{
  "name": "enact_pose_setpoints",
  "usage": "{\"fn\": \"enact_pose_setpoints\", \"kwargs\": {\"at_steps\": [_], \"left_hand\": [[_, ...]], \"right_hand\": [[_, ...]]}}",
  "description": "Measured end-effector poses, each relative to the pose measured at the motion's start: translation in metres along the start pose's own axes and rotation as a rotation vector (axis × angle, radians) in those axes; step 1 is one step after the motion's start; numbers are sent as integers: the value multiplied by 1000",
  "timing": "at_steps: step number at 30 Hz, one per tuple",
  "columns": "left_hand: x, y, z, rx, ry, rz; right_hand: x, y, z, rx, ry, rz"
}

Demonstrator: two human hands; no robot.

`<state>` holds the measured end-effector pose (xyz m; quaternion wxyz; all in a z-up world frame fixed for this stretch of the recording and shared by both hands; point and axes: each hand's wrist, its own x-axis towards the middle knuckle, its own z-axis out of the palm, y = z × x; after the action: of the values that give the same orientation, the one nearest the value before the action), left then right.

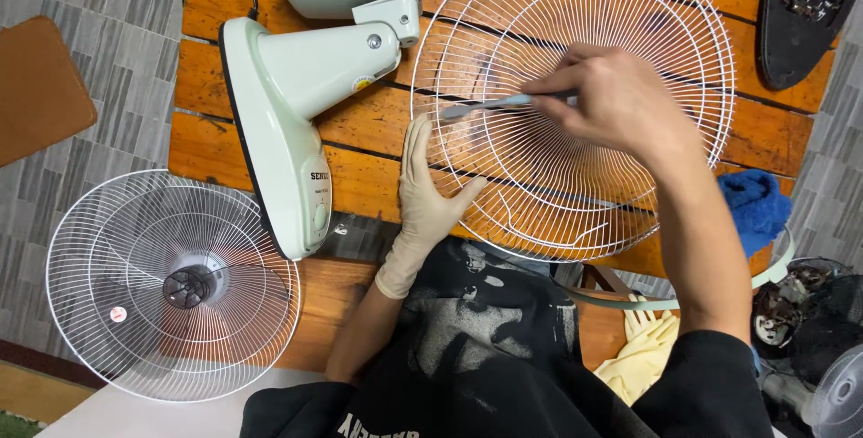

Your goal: Cleaning a fan guard using a toothbrush

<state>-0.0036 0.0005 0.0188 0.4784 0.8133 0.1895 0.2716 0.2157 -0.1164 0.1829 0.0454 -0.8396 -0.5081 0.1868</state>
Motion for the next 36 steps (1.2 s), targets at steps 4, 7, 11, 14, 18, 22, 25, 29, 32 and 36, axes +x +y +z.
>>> {"fn": "enact_pose_setpoints", "kwargs": {"at_steps": [4, 7, 11, 14, 18, 22, 25, 29, 32, 36], "left_hand": [[0, -1, -1, -14, 6, 12], [0, -2, 0, -17, 2, 8], [-1, -1, -1, -21, -2, 0], [-1, -1, -1, -30, -1, -14], [-2, -2, 1, -1, 1, -22], [0, -1, -1, -22, 10, -4], [0, -1, -1, -37, 5, -6], [1, -2, -1, -20, -10, -14], [2, 0, -2, -33, -22, -31], [3, 4, -4, -48, -15, -19]], "right_hand": [[-23, 29, -10, -23, 104, 0], [-27, 37, -8, 81, 166, -37], [-11, 35, 6, 50, 177, -120], [6, 12, 10, 39, 93, -60], [16, -4, 13, 10, 59, -50], [-2, 22, 1, 48, 80, -55], [-19, 43, -4, 89, 171, -79], [-20, 52, 4, 174, 230, -114], [0, 37, 12, 134, 182, -122], [23, 6, 17, 98, 124, -99]]}}
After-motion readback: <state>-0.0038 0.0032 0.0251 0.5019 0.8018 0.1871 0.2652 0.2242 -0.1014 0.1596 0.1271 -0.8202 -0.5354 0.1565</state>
